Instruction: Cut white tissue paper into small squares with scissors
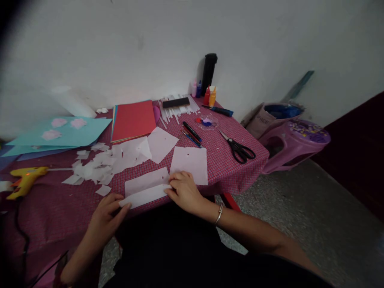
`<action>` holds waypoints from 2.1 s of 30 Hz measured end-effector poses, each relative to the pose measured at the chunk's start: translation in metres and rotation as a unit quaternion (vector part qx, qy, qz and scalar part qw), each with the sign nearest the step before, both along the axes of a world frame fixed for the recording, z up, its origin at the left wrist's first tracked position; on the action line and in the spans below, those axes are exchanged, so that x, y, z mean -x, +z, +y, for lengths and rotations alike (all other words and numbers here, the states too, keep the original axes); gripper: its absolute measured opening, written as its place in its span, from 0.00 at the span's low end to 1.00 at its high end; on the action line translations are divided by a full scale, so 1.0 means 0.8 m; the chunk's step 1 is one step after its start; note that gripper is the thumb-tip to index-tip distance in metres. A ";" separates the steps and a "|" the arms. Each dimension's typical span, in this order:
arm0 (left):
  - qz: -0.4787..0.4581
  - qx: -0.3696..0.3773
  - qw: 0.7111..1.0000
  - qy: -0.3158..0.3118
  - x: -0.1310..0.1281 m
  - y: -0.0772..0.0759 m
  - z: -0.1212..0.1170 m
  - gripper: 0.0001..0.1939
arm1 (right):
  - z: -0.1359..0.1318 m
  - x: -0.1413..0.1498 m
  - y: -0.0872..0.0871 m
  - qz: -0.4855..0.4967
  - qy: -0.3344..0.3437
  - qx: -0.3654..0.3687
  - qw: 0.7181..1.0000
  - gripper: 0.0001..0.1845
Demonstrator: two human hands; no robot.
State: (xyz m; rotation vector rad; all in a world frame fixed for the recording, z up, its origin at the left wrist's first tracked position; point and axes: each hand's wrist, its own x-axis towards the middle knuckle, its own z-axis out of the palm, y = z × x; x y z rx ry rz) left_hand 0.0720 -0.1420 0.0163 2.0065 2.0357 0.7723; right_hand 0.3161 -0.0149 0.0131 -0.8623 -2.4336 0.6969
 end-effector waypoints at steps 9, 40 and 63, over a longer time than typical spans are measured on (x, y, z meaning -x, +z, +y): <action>0.018 -0.016 0.998 0.053 -0.007 -0.009 -0.002 0.13 | 0.002 0.000 -0.002 0.001 -0.009 -0.008 1.000 0.12; 0.089 -0.017 0.994 0.054 -0.010 -0.015 -0.007 0.10 | -0.001 0.001 -0.005 -0.015 -0.026 -0.020 0.999 0.08; 0.272 -0.170 0.925 -0.204 -0.076 -0.066 0.030 0.29 | 0.068 -0.101 0.040 -0.160 -0.037 -0.097 0.982 0.12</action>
